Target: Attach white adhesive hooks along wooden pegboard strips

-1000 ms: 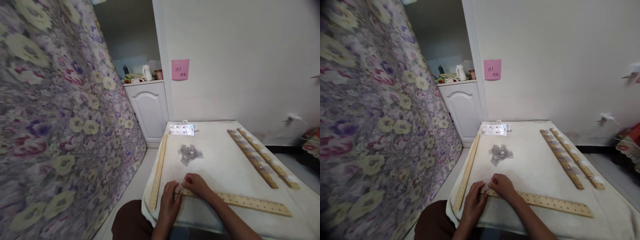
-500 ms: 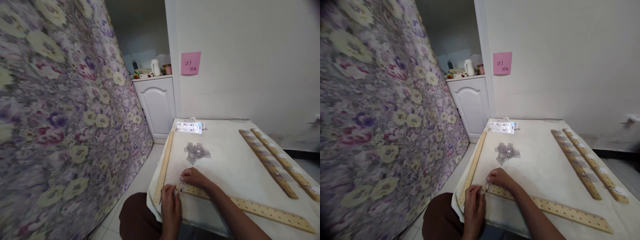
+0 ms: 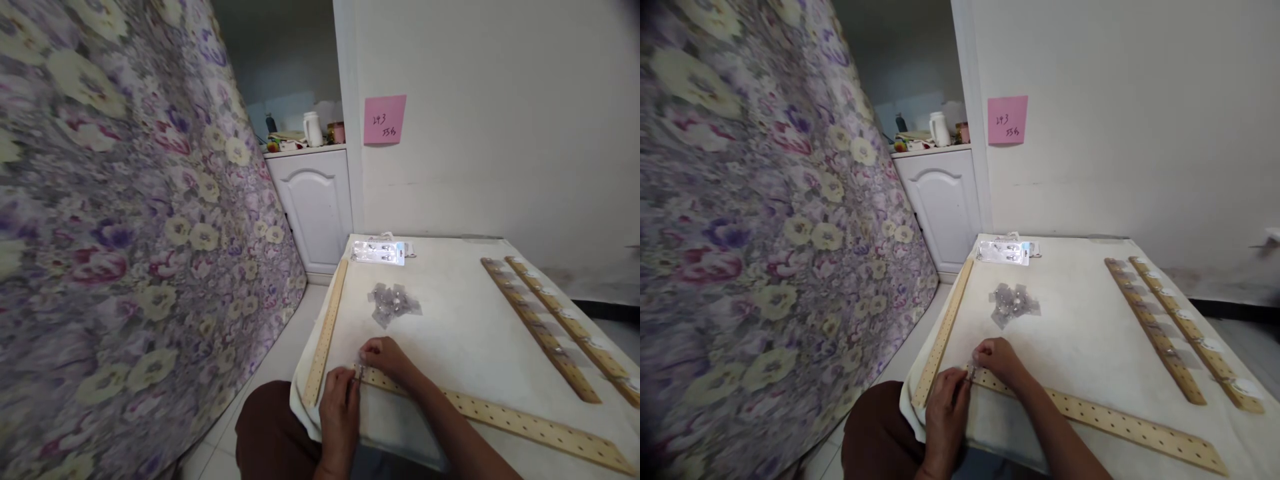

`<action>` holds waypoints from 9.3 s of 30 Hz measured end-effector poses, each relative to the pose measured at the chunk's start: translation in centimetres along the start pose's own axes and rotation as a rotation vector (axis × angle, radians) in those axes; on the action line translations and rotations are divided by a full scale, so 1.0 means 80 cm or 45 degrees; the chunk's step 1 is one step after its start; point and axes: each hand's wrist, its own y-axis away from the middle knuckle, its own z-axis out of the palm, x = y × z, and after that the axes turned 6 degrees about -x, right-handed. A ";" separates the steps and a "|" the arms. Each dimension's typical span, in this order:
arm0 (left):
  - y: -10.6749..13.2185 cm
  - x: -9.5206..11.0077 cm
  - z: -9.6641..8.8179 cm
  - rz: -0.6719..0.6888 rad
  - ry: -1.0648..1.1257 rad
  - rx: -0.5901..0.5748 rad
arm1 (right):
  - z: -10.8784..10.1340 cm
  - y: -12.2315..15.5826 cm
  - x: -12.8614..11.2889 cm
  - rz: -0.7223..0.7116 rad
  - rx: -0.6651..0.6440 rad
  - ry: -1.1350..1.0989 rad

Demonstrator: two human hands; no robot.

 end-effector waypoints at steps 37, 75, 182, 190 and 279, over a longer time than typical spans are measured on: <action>-0.039 0.004 0.000 0.044 0.095 -0.090 | -0.082 0.222 0.032 0.275 0.386 0.676; -0.054 -0.007 0.007 -0.060 0.105 -0.168 | -0.015 0.003 -0.005 0.245 0.368 0.273; -0.025 0.038 0.000 -0.214 0.572 -0.101 | -0.031 0.079 -0.019 -0.134 0.632 -0.275; -0.020 0.082 0.025 -0.585 1.203 -0.263 | -0.017 0.116 -0.012 -0.673 0.560 0.258; 0.023 0.023 0.042 0.245 -0.532 -0.168 | -0.034 0.058 0.017 0.071 0.453 0.057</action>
